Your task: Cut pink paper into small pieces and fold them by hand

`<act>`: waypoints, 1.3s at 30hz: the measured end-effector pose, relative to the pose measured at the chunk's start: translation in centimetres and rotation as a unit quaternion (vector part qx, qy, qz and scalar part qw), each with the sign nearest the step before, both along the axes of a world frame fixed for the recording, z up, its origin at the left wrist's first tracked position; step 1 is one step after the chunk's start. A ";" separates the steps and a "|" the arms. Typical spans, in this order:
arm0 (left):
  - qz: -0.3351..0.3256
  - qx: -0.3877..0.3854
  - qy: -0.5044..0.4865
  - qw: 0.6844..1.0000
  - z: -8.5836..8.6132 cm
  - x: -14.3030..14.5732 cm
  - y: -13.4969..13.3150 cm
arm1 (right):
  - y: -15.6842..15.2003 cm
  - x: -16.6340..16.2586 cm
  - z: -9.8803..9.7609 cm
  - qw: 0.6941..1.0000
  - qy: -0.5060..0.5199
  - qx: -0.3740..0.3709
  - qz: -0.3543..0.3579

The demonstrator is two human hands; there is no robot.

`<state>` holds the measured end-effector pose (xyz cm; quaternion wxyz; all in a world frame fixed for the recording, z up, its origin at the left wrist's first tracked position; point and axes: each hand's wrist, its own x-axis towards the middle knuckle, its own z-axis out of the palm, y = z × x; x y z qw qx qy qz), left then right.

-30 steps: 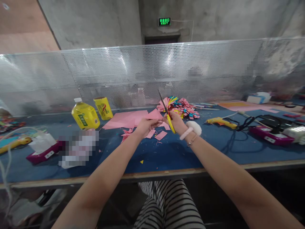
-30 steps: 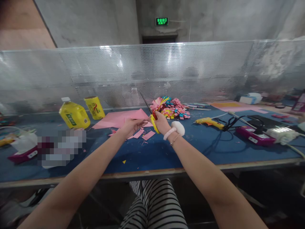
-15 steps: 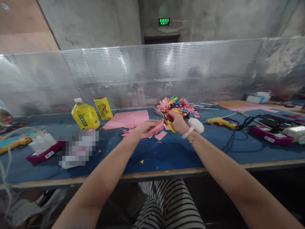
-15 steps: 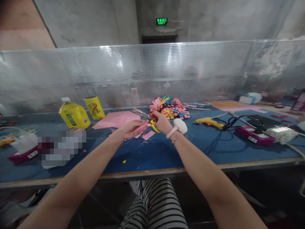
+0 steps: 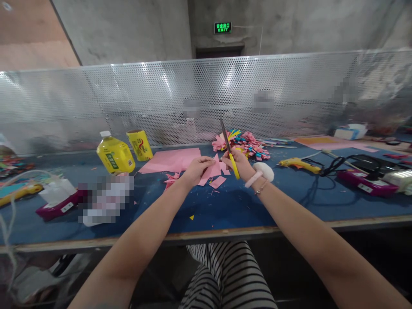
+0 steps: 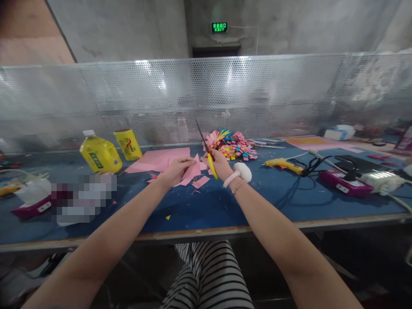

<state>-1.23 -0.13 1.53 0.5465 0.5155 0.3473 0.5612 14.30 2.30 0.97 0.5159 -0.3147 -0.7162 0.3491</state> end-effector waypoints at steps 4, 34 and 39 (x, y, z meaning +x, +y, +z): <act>0.003 0.010 -0.006 1.000 -0.3 0.0 0.3 | -0.5 -0.2 0.3 0.999 0.014 -0.020 0.025; 0.003 0.025 -0.012 1.000 -0.6 0.7 0.3 | 0.2 -0.8 0.0 0.993 0.106 0.054 0.009; 0.064 0.023 -0.085 0.994 0.0 0.2 0.7 | 0.2 -0.9 -0.5 0.996 0.079 -0.050 0.003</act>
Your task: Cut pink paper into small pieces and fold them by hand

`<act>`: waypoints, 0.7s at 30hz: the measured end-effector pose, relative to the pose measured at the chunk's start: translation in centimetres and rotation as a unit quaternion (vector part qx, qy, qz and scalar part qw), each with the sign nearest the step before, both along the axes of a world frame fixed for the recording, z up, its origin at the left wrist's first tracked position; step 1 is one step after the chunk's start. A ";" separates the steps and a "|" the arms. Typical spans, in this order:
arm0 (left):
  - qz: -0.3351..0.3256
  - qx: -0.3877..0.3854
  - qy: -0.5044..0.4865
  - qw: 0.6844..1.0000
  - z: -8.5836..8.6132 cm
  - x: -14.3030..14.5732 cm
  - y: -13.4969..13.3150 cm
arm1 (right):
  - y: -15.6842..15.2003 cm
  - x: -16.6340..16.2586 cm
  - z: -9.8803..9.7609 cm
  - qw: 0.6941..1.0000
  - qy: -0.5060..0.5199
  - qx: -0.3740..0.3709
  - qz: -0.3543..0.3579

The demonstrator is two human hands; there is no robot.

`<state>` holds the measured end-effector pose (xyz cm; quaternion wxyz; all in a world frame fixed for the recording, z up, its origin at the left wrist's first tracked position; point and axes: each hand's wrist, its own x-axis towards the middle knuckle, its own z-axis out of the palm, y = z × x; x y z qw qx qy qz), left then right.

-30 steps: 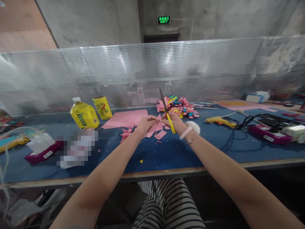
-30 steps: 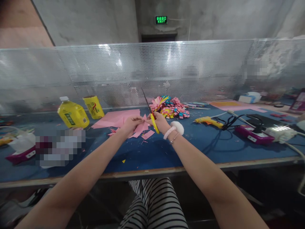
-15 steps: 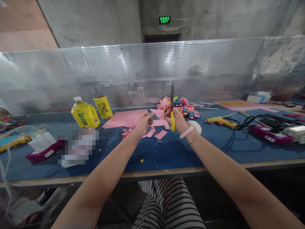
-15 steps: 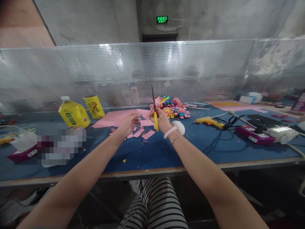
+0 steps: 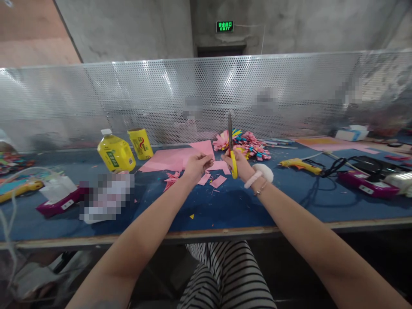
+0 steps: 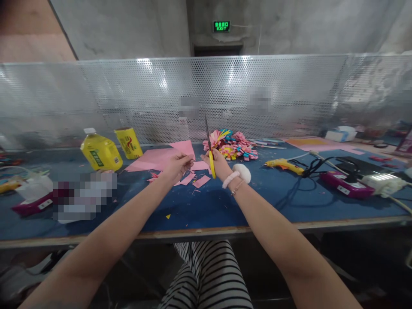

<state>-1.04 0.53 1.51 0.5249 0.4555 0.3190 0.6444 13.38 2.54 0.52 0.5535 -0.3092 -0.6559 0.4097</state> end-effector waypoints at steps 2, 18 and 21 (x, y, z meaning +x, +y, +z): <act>0.021 0.005 -0.026 0.999 0.2 -0.1 0.1 | -0.1 0.0 -0.4 0.998 -0.025 -0.049 0.035; 0.111 0.123 0.059 0.984 0.1 -0.9 0.8 | -2.8 -1.1 -0.1 0.957 -0.129 -0.178 0.192; 0.115 0.131 0.080 0.981 0.0 -0.9 0.8 | -2.7 -0.9 -0.2 0.954 -0.136 -0.176 0.202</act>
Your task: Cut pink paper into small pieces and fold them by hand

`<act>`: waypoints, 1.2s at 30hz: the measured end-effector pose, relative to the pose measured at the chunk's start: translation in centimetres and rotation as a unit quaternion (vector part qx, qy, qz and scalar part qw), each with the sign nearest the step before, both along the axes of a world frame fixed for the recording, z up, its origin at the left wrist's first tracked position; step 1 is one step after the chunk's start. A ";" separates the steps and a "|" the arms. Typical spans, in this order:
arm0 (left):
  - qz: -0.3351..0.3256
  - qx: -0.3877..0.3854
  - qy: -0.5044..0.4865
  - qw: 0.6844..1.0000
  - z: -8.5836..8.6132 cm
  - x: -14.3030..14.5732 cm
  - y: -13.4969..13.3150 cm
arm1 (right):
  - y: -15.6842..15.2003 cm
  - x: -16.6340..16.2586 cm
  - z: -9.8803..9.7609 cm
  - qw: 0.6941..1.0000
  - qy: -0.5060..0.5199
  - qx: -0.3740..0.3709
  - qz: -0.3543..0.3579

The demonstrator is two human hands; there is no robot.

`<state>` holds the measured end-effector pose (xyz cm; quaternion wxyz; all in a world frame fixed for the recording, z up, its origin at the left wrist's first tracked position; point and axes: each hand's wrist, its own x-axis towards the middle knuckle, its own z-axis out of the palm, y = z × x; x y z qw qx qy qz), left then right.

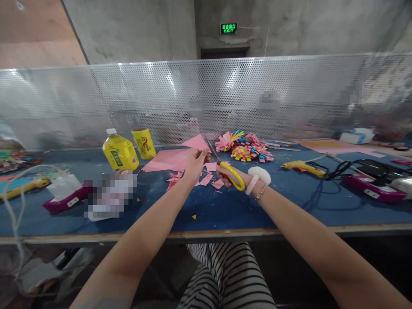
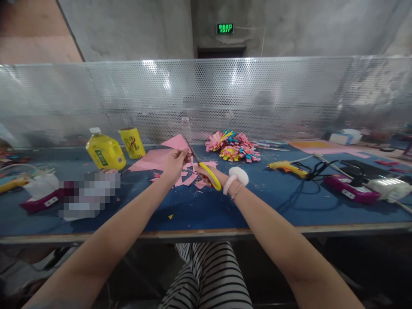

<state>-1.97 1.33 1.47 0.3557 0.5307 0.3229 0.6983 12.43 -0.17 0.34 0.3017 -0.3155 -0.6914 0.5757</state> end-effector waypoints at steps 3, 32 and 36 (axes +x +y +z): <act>0.009 0.006 0.015 1.000 -0.1 -0.1 0.1 | 0.2 0.2 0.0 1.000 0.001 0.000 0.010; 0.015 -0.003 0.003 1.000 0.0 0.0 0.2 | -0.5 -0.3 0.1 0.991 -0.032 0.103 -0.074; 0.008 -0.007 -0.003 1.000 0.0 0.0 0.2 | -0.7 -0.4 0.2 0.986 -0.053 0.119 -0.100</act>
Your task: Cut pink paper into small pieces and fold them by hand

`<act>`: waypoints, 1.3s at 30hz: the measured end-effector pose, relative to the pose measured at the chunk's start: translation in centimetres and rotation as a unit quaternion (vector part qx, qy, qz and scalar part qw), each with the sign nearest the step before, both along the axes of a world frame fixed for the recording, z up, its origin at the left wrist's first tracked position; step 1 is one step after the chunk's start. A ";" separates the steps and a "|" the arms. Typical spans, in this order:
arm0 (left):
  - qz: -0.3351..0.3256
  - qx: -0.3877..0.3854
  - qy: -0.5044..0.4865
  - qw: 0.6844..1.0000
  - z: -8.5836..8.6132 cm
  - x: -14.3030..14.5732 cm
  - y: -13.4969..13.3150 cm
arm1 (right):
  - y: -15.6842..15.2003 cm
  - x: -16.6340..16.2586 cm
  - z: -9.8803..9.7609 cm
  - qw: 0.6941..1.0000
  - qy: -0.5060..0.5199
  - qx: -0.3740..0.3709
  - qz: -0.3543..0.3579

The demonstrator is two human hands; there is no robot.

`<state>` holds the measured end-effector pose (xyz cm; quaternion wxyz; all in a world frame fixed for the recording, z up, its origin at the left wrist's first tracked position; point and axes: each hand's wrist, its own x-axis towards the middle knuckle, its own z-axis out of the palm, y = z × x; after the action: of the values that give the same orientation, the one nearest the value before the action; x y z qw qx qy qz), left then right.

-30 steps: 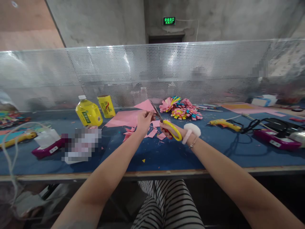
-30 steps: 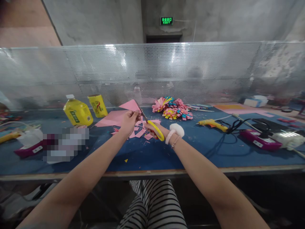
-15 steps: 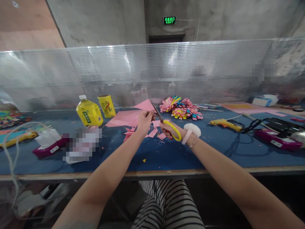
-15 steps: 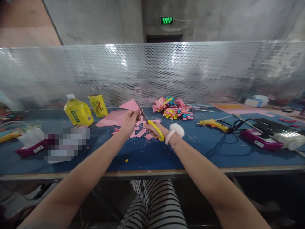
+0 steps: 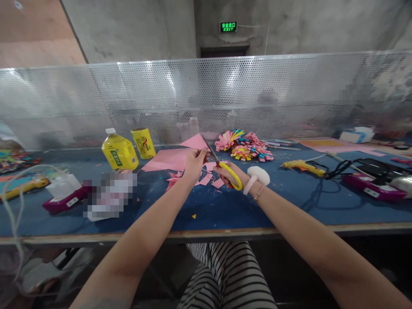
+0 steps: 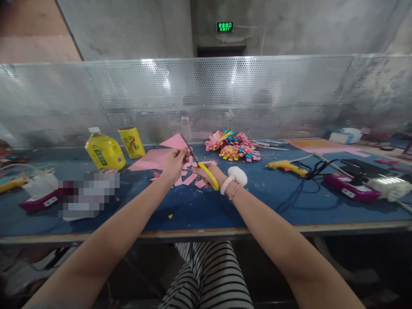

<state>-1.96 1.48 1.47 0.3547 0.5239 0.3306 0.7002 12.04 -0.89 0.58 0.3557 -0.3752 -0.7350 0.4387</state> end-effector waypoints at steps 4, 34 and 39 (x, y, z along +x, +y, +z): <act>-0.004 -0.003 -0.008 1.000 0.1 0.1 -0.2 | 0.2 0.0 -0.1 1.000 -0.021 0.007 -0.022; -0.106 -0.046 -0.114 0.987 0.4 0.6 -0.9 | 0.5 0.6 -0.7 0.992 0.052 -0.032 0.107; -0.125 -0.055 -0.111 0.984 0.6 0.7 -1.3 | 0.5 0.6 -0.6 0.993 0.041 -0.022 0.112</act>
<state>-1.29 0.18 2.08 0.5026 0.4597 0.2591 0.6848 12.62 -0.36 -0.03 0.3254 -0.2800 -0.7473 0.5072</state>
